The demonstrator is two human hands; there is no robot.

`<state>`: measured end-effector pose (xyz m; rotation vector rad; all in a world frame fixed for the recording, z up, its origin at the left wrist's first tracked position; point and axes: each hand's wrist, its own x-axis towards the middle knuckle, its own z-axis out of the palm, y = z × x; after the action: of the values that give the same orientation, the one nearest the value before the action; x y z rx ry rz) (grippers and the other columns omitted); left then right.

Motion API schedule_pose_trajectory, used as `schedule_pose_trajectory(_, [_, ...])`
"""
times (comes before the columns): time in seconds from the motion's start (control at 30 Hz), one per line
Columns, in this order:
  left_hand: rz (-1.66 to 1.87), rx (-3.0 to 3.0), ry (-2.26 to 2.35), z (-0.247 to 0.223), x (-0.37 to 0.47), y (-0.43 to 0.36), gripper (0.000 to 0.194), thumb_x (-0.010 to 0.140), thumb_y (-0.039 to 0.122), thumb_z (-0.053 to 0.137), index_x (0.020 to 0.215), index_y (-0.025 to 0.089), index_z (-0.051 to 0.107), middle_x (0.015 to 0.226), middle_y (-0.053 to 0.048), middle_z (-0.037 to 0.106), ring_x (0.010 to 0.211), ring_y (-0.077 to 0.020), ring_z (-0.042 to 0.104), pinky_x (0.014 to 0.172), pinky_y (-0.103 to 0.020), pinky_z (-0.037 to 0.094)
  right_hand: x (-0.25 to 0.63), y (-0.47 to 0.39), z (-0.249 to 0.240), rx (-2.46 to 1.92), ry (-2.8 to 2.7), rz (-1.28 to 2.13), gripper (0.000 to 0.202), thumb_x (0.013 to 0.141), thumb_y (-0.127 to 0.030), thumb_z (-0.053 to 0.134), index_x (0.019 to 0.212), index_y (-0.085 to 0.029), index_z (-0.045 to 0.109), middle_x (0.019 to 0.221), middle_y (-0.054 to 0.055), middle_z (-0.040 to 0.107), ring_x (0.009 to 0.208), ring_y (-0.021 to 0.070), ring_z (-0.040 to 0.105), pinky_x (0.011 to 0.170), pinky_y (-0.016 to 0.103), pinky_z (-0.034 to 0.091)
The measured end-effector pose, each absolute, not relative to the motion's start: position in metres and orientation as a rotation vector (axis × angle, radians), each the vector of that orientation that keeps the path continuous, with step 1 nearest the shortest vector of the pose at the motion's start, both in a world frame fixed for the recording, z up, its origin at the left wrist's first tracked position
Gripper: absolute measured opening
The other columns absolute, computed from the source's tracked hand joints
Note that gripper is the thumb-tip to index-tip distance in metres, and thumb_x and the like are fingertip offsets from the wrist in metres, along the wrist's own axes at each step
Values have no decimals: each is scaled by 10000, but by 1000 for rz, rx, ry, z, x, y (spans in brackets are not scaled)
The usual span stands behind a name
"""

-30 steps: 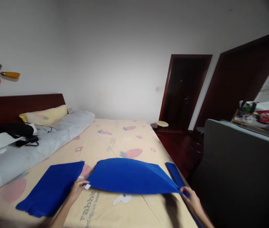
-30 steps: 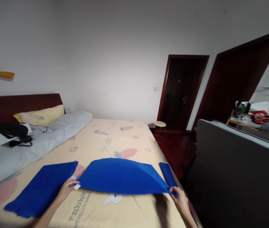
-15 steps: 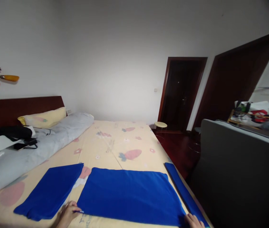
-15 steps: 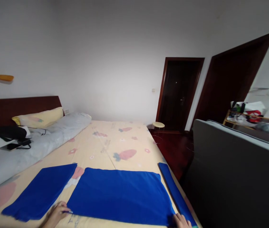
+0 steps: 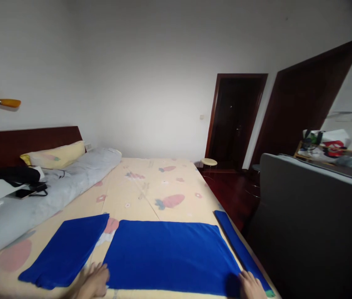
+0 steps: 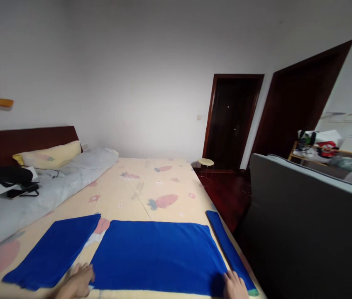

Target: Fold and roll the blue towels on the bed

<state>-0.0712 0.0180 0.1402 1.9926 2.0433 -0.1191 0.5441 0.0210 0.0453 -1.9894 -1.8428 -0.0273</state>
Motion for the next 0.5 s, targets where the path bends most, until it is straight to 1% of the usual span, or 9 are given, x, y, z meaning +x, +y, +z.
schedule_pose_trajectory(0.03, [-125, 2031, 2002, 147, -53, 25, 478, 586, 177, 553, 1030, 258, 711, 1331, -96, 607, 1316, -326, 451, 1134, -531, 224, 524, 29, 52, -1971, -1871, -40, 367, 670, -299, 453, 900, -266, 737, 1096, 133, 717, 1082, 336, 631, 936, 503, 501])
schedule_pose_trajectory(0.07, [-93, 2072, 1976, 151, -31, 33, 555, 659, 200, 498, 1198, 242, 624, 1409, -102, 532, 1349, -298, 413, 1149, -530, 190, 499, 37, 58, -1938, -1894, -16, 417, 716, -299, 425, 1000, -213, 717, 1145, 148, 697, 1115, 317, 619, 989, 476, 478])
schedule_pose_trajectory(0.1, [-50, 2113, 1947, 152, -8, 42, 626, 729, 208, 418, 1352, 235, 476, 1481, -85, 445, 1384, -253, 361, 1161, -507, 175, 469, 44, 64, -1872, -1929, 30, 465, 759, -293, 389, 1119, -199, 668, 1236, 132, 655, 1176, 283, 587, 1036, 442, 448])
schedule_pose_trajectory(0.17, [-1, 2162, 1889, 144, 44, 56, 716, 766, 171, 323, 1474, 210, 225, 1575, -45, 256, 1445, -173, 221, 1171, -426, 196, 405, 57, 68, -1729, -2007, 185, 512, 822, -305, 338, 1288, -248, 541, 1405, 69, 518, 1313, 234, 458, 1081, 418, 403])
schedule_pose_trajectory(0.23, [46, 2171, 1820, 127, 96, 62, 709, 796, 163, 247, 1491, 161, 106, 1601, -32, 126, 1466, -154, 100, 1182, -394, 187, 344, 62, 66, -1649, -2050, 381, 516, 867, -355, 318, 1373, -334, 414, 1473, 15, 412, 1377, 226, 348, 1114, 461, 349])
schedule_pose_trajectory(0.3, [34, 2166, 1735, 105, 136, 60, 717, 793, 170, 232, 1490, 165, 62, 1602, -4, 62, 1464, -159, 19, 1201, -414, 131, 299, 62, 58, -1584, -2096, 529, 527, 879, -400, 331, 1405, -372, 324, 1510, -1, 322, 1406, 236, 268, 1144, 487, 283])
schedule_pose_trajectory(0.37, [-26, 2126, 1725, 84, 156, 53, 688, 815, 217, 219, 1485, 196, 63, 1596, 13, 50, 1458, -160, -6, 1207, -434, 85, 280, 58, 49, -1549, -2131, 622, 532, 873, -432, 359, 1400, -406, 294, 1515, -20, 290, 1412, 251, 241, 1158, 503, 245])
schedule_pose_trajectory(0.43, [-44, 2104, 1761, 68, 150, 46, 649, 853, 327, 214, 1480, 251, 67, 1589, 32, 45, 1454, -166, -7, 1205, -454, 73, 289, 53, 41, -1567, -2131, 625, 523, 863, -478, 380, 1379, -447, 299, 1507, -45, 292, 1407, 260, 243, 1160, 519, 234])
schedule_pose_trajectory(0.5, [-8, 2092, 1850, 60, 116, 40, 641, 871, 452, 204, 1474, 291, 57, 1585, 40, 35, 1454, -182, -4, 1200, -482, 77, 322, 48, 33, -1646, -2077, 532, 522, 858, -533, 375, 1370, -469, 296, 1504, -58, 291, 1404, 261, 246, 1155, 543, 233])
